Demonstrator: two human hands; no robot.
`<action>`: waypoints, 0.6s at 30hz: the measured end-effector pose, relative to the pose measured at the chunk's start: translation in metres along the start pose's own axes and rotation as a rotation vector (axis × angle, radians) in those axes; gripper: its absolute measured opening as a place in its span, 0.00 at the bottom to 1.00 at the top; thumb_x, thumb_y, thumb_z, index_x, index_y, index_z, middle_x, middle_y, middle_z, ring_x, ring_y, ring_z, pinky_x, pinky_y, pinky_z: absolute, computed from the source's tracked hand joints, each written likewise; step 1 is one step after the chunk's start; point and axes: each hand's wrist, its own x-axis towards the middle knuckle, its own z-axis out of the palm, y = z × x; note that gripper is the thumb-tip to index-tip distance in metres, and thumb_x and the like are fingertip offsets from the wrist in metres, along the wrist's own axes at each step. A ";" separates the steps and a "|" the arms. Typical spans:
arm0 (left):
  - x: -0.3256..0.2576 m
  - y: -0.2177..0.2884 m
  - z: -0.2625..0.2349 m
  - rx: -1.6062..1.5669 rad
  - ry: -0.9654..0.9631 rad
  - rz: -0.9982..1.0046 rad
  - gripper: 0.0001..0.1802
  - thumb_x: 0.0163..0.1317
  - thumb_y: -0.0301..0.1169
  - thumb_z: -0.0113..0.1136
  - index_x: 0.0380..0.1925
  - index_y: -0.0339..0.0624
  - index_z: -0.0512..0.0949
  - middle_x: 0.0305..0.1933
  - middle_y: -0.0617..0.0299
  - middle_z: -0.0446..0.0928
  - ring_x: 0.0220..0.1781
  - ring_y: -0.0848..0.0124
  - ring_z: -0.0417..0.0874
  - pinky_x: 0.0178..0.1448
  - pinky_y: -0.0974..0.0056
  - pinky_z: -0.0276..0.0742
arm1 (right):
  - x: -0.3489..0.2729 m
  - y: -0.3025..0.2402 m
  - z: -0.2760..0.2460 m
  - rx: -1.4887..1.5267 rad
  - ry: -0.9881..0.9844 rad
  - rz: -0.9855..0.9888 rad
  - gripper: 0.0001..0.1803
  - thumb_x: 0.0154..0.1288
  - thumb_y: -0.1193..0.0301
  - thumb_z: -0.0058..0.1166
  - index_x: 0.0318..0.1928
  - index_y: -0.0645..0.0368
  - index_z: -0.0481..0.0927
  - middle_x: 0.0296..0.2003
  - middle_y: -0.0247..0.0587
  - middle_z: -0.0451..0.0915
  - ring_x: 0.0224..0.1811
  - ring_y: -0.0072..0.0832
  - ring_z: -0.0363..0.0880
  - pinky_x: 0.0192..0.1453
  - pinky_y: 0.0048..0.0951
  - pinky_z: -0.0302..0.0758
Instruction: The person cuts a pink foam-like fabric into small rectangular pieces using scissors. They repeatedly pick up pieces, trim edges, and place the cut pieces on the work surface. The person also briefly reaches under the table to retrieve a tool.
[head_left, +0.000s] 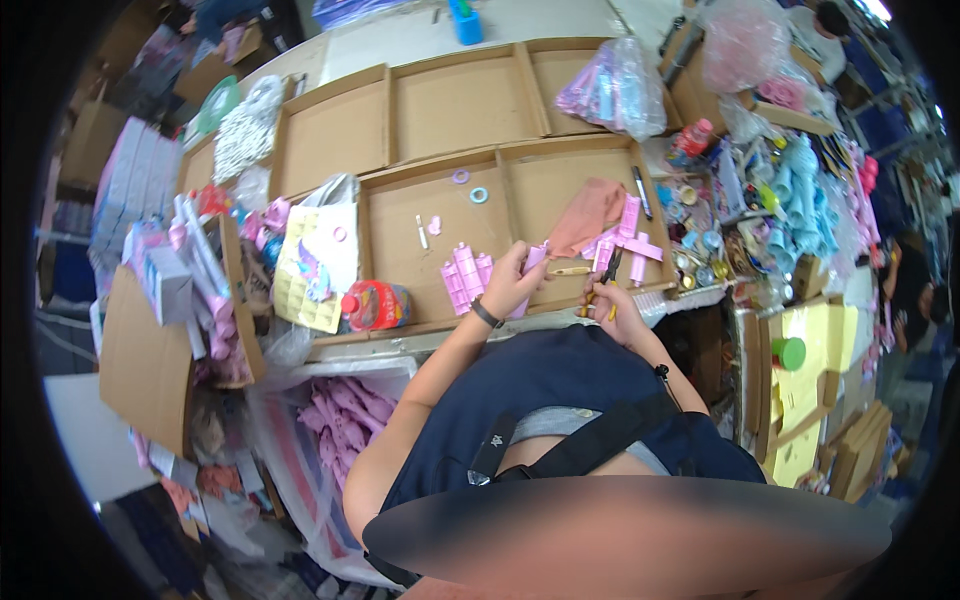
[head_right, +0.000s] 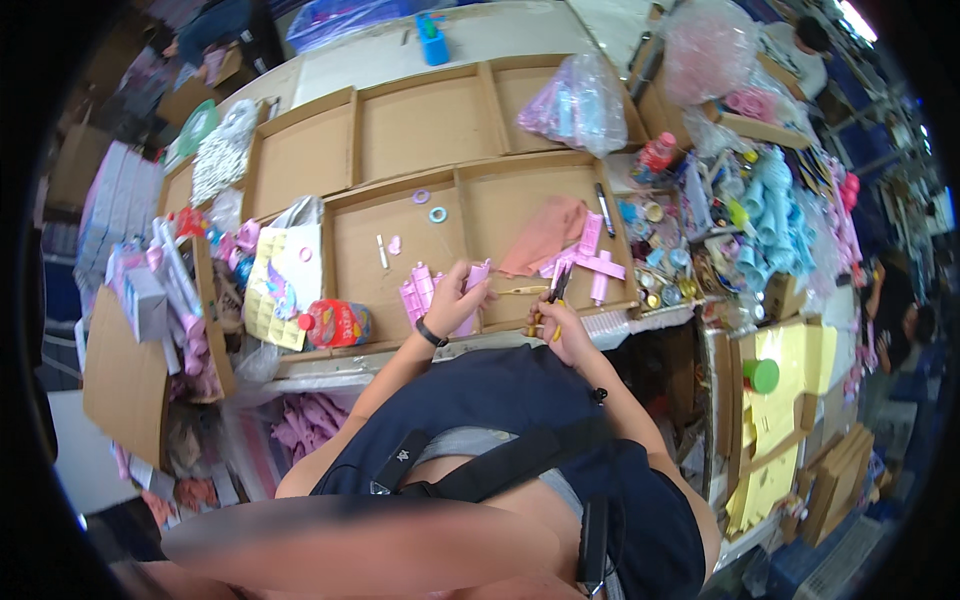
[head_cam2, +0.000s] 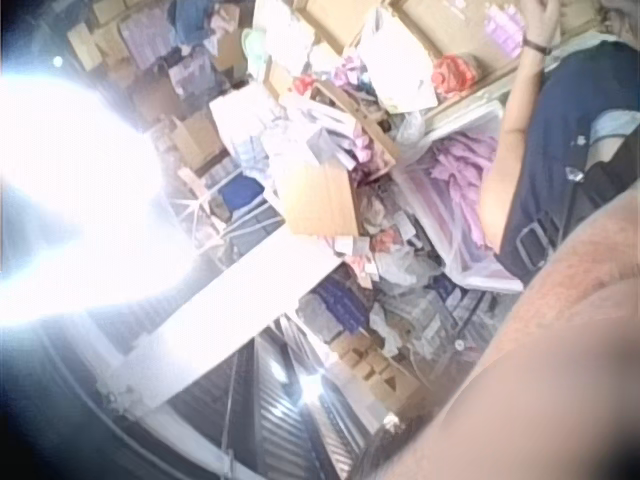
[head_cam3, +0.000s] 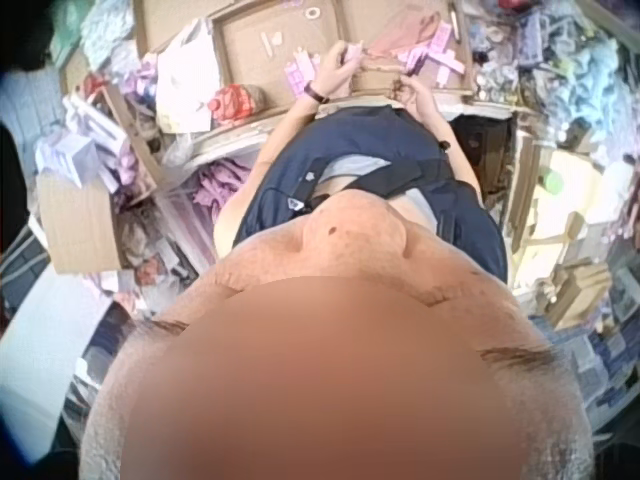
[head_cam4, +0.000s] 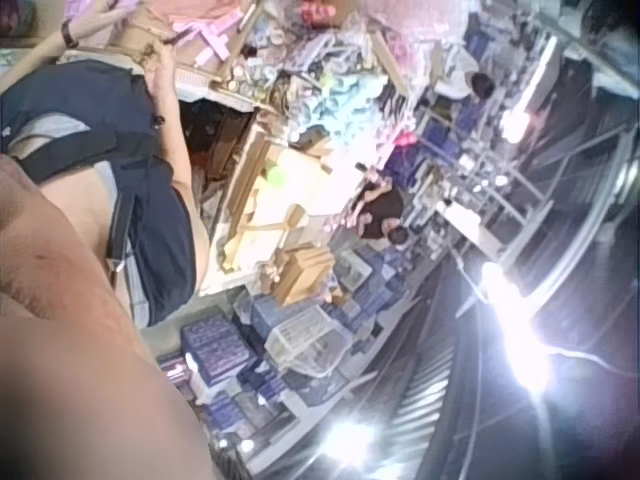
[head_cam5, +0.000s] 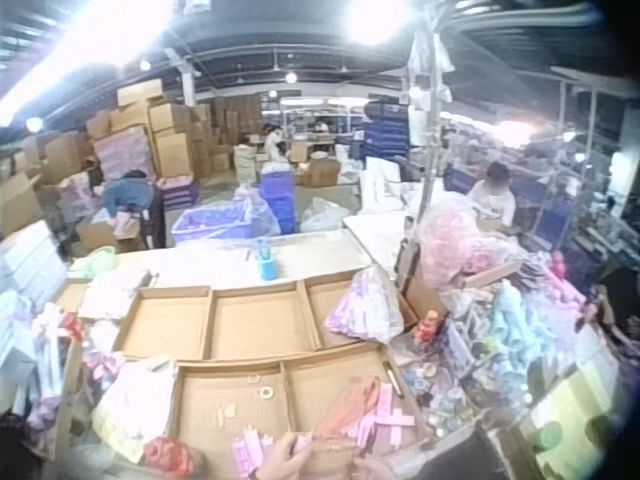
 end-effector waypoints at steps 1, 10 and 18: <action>-0.010 0.016 -0.005 -0.012 0.002 -0.028 0.10 0.63 0.29 0.48 0.39 0.34 0.65 0.36 0.55 0.75 0.23 0.78 0.74 0.25 0.74 0.71 | 0.006 -0.001 0.011 -0.245 0.064 -0.026 0.12 0.58 0.75 0.47 0.43 0.58 0.66 0.34 0.37 0.68 0.38 0.27 0.71 0.43 0.35 0.71; -0.049 0.061 0.012 -0.325 0.281 -0.023 0.14 0.67 0.34 0.42 0.51 0.46 0.60 0.39 0.60 0.73 0.24 0.77 0.72 0.25 0.73 0.69 | 0.024 -0.022 0.082 -1.703 -0.141 -0.778 0.19 0.45 0.72 0.56 0.39 0.64 0.68 0.33 0.48 0.68 0.36 0.43 0.69 0.40 0.36 0.68; -0.052 0.059 0.024 -0.460 0.284 -0.006 0.14 0.67 0.32 0.44 0.51 0.44 0.64 0.33 0.58 0.72 0.25 0.76 0.72 0.25 0.72 0.69 | 0.025 -0.031 0.084 -1.786 -0.212 -0.888 0.19 0.45 0.72 0.56 0.39 0.63 0.69 0.31 0.49 0.68 0.35 0.44 0.70 0.36 0.39 0.68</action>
